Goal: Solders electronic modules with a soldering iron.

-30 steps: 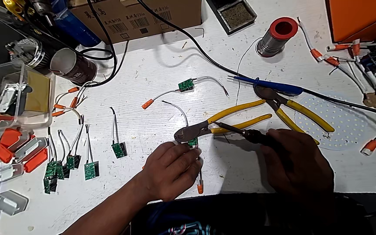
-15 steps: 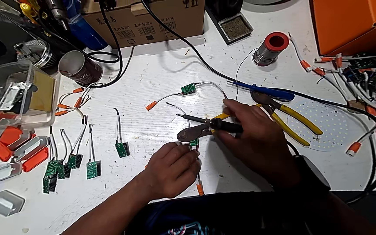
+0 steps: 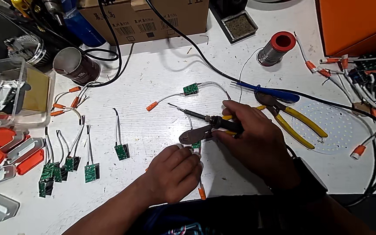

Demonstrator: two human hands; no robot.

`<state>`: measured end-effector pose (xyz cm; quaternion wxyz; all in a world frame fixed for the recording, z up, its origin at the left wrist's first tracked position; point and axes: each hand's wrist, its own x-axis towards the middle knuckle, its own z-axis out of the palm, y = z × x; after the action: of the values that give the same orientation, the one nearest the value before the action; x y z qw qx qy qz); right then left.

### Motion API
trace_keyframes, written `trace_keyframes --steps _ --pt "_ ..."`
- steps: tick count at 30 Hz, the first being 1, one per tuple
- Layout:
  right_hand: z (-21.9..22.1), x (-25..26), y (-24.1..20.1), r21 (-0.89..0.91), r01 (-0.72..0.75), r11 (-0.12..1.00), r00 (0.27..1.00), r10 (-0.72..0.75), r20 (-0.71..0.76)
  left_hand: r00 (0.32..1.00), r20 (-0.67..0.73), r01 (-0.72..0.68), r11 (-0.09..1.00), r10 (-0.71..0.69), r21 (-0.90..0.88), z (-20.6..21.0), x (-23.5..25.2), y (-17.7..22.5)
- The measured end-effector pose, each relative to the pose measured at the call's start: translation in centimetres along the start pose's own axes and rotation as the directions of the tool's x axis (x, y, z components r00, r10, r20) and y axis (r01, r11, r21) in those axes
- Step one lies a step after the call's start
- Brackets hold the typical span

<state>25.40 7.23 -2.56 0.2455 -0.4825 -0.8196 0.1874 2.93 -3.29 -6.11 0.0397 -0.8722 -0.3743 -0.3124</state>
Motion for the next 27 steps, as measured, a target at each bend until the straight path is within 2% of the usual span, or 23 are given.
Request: trace_keyframes --steps 13,19,21,25,27 --pt "-0.1 0.1 -0.5 -0.062 0.005 0.998 0.999 -0.003 0.037 0.999 0.033 -0.017 0.999 0.018 -0.046 -0.2 0.1 0.0" --pt "0.0 0.1 -0.6 -0.057 0.006 0.998 1.0 -0.006 0.007 0.998 0.054 -0.036 0.998 0.039 -0.052 -0.2 0.2 -0.3" --pt "-0.1 0.0 -0.3 -0.045 -0.007 0.999 0.999 0.009 0.035 0.998 0.044 -0.037 0.998 0.039 -0.052 -0.1 0.1 -0.3" --pt "-1.0 0.4 0.1 -0.081 0.012 0.997 0.976 0.006 0.216 1.0 -0.004 -0.025 0.999 0.024 -0.025 0.1 -0.1 -0.4" --pt "-0.5 0.1 0.2 -0.081 0.044 0.996 0.989 -0.032 0.144 1.0 -0.02 -0.015 1.0 0.015 -0.024 0.2 -0.2 -0.4"
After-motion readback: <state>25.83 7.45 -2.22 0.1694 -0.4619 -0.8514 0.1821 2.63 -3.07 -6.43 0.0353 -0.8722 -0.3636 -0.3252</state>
